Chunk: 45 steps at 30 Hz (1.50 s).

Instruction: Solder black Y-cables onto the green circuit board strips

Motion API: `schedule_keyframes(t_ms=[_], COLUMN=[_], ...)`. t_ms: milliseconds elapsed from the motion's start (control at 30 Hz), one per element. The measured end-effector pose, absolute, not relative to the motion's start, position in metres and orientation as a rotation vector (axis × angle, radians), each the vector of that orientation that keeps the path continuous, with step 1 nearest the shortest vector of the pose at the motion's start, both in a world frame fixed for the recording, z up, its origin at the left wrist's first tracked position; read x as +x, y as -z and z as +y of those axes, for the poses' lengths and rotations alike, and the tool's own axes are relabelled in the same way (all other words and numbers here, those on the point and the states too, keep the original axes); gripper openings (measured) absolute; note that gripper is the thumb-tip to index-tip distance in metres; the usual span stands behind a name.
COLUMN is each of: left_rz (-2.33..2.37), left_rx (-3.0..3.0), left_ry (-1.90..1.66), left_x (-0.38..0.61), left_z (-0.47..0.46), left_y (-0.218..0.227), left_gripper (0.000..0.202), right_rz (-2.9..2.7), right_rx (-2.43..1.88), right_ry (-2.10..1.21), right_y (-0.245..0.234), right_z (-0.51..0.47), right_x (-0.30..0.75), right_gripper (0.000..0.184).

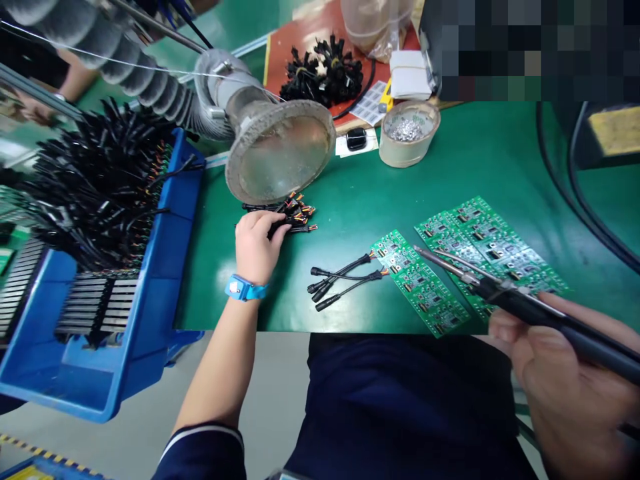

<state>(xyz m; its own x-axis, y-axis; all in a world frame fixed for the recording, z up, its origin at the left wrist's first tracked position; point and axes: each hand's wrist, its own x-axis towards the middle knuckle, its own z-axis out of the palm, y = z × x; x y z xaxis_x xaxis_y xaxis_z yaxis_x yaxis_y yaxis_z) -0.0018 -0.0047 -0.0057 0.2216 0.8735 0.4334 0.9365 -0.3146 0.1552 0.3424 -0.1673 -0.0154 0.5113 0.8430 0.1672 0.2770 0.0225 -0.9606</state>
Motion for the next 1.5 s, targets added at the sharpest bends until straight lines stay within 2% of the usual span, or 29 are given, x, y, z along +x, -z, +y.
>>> schedule_keyframes(t_ms=[300,500,667,767,867,933,1000,1200,1500], left_rz=[-1.659,-1.579,-1.379,-1.609,-2.303,-2.768,-3.011,-3.104,-2.903], left_rx=[-2.551,-2.665,-2.419,-2.663,-2.968,-2.916,-2.767,-2.684,-2.845], left_ry=[0.825,0.763,1.021,1.284,1.713,1.971,2.132,2.195,2.287], left_x=[-0.010,-0.012,0.020,0.066,0.107,0.123,0.131,0.135,0.140], left_z=[-0.004,-0.004,-0.040,-0.073,-0.092,-0.095,-0.094,-0.094,-0.099], left_y=[-0.011,-0.027,-0.059,-0.065,-0.057,-0.049,-0.043,-0.044,-0.037], left_gripper=[0.020,0.016,0.027,0.025,0.026,0.025,0.021,0.022,0.021], right_rz=[-1.053,-1.090,-1.125,-1.215,-1.280,-1.258,-1.226,-1.173,-1.176], right_rx=[-1.367,-1.347,-1.292,-1.196,-1.086,-1.123,-1.211,-1.182,-1.225], right_ry=[-0.641,-0.638,-0.649,-0.671,-0.673,-0.747,-0.836,-1.006,-0.941], right_y=[0.016,0.021,0.021,0.011,-0.002,-0.009,-0.014,-0.018,-0.026], right_z=[-0.168,-0.169,-0.166,-0.154,-0.137,-0.127,-0.121,-0.115,-0.111], right_x=[0.342,0.339,0.338,0.328,0.310,0.300,0.292,0.287,0.285], right_gripper=[0.028,0.034,0.034,0.039,0.040,0.034,0.030,0.036,0.032])
